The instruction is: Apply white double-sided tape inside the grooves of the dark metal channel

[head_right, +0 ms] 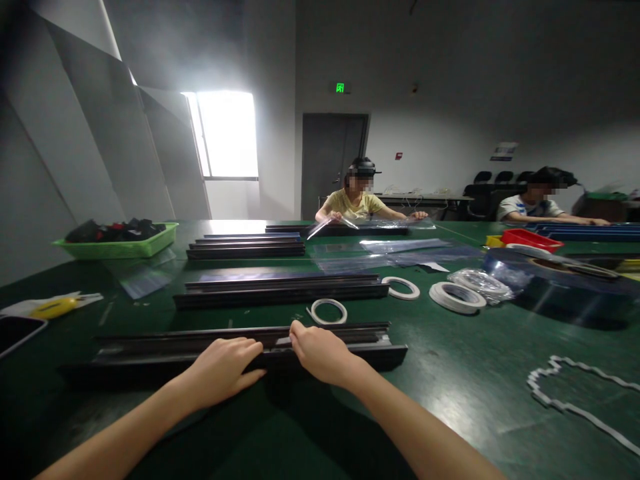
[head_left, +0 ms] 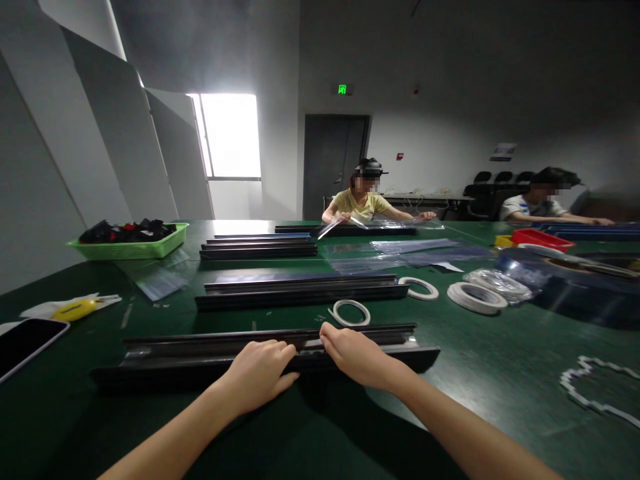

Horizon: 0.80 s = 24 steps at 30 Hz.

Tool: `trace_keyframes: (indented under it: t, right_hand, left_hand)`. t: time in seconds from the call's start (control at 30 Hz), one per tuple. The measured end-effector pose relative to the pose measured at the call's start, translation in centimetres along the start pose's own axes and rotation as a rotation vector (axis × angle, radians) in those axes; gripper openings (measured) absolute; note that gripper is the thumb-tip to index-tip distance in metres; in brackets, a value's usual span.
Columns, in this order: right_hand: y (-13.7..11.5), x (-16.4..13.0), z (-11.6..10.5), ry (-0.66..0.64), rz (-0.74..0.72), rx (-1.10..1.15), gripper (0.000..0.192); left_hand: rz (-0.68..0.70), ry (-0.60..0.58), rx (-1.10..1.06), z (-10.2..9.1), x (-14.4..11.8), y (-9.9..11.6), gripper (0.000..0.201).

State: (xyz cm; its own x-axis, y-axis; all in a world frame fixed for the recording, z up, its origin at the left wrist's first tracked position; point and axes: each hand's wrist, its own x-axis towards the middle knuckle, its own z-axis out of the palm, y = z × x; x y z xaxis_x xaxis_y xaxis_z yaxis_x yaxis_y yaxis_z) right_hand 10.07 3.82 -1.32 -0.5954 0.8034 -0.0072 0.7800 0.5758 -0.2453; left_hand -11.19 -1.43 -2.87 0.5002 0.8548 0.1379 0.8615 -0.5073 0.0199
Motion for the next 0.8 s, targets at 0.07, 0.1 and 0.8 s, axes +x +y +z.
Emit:
trace_keyframes:
  t: [0.07, 0.1, 0.8]
  right_hand:
    - [0.08, 0.02, 0.08, -0.001, -0.002, -0.006, 0.037]
    - [0.12, 0.02, 0.1, 0.0, -0.003, -0.004, 0.038]
    - [0.05, 0.29, 0.17, 0.0, 0.007, -0.049, 0.041]
  left_hand:
    - [-0.001, 0.001, -0.003, 0.05, 0.0, -0.04, 0.019]
    - [-0.002, 0.0, -0.004, 0.09, 0.01, -0.04, 0.019]
    - [-0.012, 0.001, -0.003, 0.31, -0.02, -0.18, 0.019]
